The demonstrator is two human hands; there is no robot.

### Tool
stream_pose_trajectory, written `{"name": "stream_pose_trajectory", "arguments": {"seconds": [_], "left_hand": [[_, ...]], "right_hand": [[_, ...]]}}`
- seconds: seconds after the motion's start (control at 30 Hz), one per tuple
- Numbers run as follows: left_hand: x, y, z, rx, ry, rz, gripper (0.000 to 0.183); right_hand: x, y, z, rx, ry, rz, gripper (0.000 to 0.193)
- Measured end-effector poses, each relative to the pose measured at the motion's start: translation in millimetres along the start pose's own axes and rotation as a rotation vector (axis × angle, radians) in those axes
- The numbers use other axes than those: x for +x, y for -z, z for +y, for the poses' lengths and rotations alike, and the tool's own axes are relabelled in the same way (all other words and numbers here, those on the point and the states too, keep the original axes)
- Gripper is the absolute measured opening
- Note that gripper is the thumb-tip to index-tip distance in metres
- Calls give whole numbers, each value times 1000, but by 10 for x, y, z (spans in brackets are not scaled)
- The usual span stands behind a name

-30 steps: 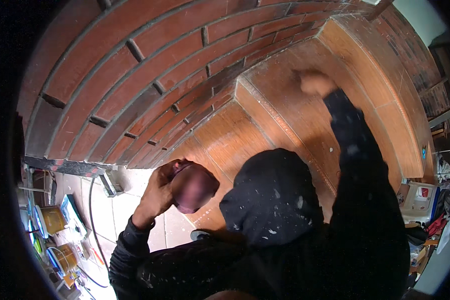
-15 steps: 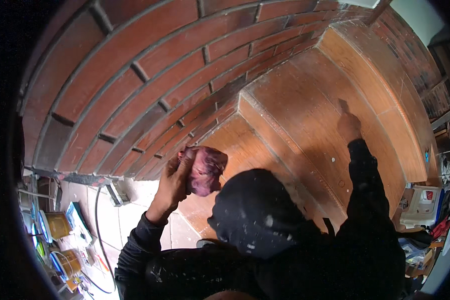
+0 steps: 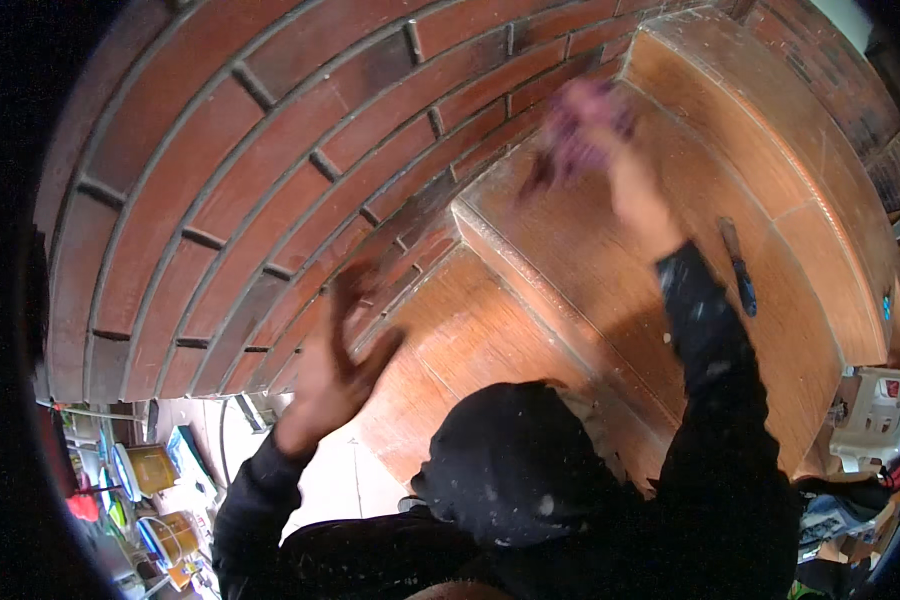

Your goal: Scraping mortar or debris from a brick wall and wiping it clean with a rag.

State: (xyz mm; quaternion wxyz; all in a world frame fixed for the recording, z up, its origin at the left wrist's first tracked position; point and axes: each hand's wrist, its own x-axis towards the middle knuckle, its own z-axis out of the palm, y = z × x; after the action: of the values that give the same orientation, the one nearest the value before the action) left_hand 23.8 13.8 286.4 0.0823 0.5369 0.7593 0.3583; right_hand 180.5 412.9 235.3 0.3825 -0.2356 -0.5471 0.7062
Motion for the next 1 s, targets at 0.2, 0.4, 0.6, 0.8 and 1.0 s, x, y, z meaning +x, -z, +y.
{"name": "stream_pose_trajectory", "arguments": {"seconds": [0.2, 0.4, 0.6, 0.8, 1.0], "left_hand": [[-1166, 662, -379, 108, 618, -442, 47], [-1180, 789, -151, -74, 712, -646, 48], [-3, 233, -6, -350, 414, -485, 20], [-14, 275, 392, -476, 241, -1129, 25], [-518, 500, 235, -355, 402, -909, 29]], "right_hand": [[2235, 1344, 377, -991, 143, 193, 54], [1939, 872, 1118, -1066, 508, -96, 18], [-479, -1246, 1309, -773, 381, -743, 19], [-1441, -1630, 1127, -492, -43, -985, 39], [82, 363, -118, -509, 104, -299, 30]]}}
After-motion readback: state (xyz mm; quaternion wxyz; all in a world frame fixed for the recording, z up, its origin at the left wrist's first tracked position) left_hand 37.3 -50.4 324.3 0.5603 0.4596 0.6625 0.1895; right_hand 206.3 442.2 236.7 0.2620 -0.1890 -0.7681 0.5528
